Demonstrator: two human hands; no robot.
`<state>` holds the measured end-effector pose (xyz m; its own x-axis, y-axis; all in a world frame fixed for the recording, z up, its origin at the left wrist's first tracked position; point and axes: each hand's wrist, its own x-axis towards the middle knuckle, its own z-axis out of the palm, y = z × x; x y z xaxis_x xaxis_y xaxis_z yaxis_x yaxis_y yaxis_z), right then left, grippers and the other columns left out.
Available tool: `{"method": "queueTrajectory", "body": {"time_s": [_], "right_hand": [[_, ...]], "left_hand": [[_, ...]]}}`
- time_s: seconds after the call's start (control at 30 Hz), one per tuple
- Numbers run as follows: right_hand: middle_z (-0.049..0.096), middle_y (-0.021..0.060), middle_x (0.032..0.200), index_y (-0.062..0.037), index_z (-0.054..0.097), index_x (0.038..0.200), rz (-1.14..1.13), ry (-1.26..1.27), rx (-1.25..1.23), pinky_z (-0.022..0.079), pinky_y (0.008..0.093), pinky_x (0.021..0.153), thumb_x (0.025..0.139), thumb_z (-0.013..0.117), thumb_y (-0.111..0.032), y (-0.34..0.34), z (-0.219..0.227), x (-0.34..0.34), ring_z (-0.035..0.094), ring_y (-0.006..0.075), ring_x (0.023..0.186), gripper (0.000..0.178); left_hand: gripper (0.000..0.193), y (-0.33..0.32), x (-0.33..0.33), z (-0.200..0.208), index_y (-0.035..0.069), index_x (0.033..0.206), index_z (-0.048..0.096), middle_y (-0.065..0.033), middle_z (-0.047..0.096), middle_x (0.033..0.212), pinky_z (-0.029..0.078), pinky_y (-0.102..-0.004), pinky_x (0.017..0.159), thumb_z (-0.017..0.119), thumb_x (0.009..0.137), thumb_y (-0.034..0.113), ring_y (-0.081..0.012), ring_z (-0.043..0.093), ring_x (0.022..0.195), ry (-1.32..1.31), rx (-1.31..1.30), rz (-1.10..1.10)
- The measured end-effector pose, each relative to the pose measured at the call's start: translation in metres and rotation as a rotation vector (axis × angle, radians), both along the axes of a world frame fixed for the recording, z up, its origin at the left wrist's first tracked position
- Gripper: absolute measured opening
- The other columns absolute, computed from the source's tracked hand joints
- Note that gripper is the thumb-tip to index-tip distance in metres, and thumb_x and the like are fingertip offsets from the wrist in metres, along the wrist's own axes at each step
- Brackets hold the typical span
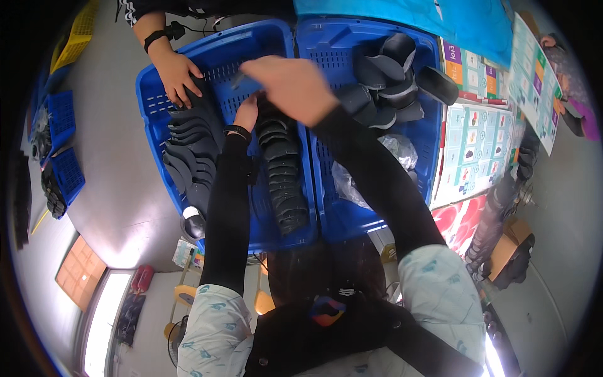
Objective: Sorting and prepping black shoe upper components in a factory setting.
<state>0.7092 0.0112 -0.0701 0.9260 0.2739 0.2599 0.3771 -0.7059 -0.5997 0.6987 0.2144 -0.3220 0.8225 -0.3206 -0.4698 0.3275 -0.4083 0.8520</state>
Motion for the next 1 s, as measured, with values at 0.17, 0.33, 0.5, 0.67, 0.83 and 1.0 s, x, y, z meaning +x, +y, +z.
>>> {"method": "queueTrajectory", "body": {"time_s": [0.17, 0.33, 0.5, 0.67, 0.83, 1.0], "right_hand": [[0.074, 0.0152, 0.105, -0.0122, 0.074, 0.112, 0.126, 0.307, -0.399, 0.055, 0.044, 0.084, 0.085, 0.062, -0.014, 0.003, -0.116, 0.024, 0.07, 0.035, 0.096, 0.029], [0.07, 0.0196, 0.111, -0.0089, 0.07, 0.118, 0.252, 0.58, -0.19, 0.052, 0.0451, 0.094, 0.09, 0.057, -0.016, 0.006, -0.133, 0.016, 0.066, 0.0377, 0.107, 0.032], [0.066, 0.0224, 0.122, -0.01, 0.061, 0.132, 0.211, 0.836, -0.308, 0.049, 0.0454, 0.1, 0.086, 0.064, -0.039, 0.014, -0.109, 0.032, 0.06, 0.0393, 0.119, 0.055], [0.071, 0.0185, 0.117, -0.0107, 0.067, 0.126, 0.386, 0.874, -0.338, 0.052, 0.0436, 0.097, 0.075, 0.072, -0.034, 0.008, -0.096, 0.045, 0.065, 0.0362, 0.113, 0.056], [0.073, 0.0156, 0.115, -0.0133, 0.071, 0.123, 0.385, 0.855, -0.327, 0.054, 0.0443, 0.095, 0.071, 0.069, -0.021, 0.018, -0.115, 0.01, 0.068, 0.0381, 0.106, 0.053], [0.071, 0.022, 0.118, 0.0014, 0.067, 0.122, 0.148, 0.918, -0.411, 0.049, 0.0481, 0.102, 0.076, 0.061, -0.03, 0.02, -0.102, 0.005, 0.066, 0.04, 0.113, 0.056]], "left_hand": [[0.049, -0.042, -0.019, 0.032, 0.003, 0.148, 0.046, -0.0098, 0.06, 0.138, 0.038, -0.0322, 0.109, 0.044, 0.106, 0.027, -0.0212, 0.055, 0.127, 0.428, -0.519, 0.498], [0.085, 0.018, -0.155, 0.079, 0.002, 0.16, 0.019, -0.0209, 0.032, 0.16, 0.036, -0.0405, 0.116, 0.072, 0.096, 0.023, -0.0301, 0.038, 0.145, 0.297, -0.256, 0.498], [0.128, 0.038, -0.246, 0.137, -0.006, 0.158, 0.012, -0.0297, 0.025, 0.16, 0.027, -0.0428, 0.122, 0.095, 0.068, 0.032, -0.0394, 0.029, 0.149, 0.117, 0.014, 0.029], [0.138, 0.025, -0.235, 0.116, -0.006, 0.158, 0.01, -0.0297, 0.033, 0.154, 0.031, -0.0429, 0.119, 0.098, 0.061, 0.037, -0.0393, 0.035, 0.144, 0.03, 0.017, -0.097], [0.141, 0.036, -0.261, 0.124, -0.008, 0.157, 0.01, -0.0304, 0.03, 0.157, 0.028, -0.0446, 0.122, 0.098, 0.06, 0.044, -0.0423, 0.031, 0.147, 0.121, 0.031, -0.198], [0.114, 0.041, -0.145, 0.095, -0.009, 0.155, 0.023, -0.0304, 0.04, 0.153, 0.027, -0.041, 0.122, 0.087, 0.078, 0.045, -0.0366, 0.035, 0.147, 0.106, 0.136, -0.157]]}}
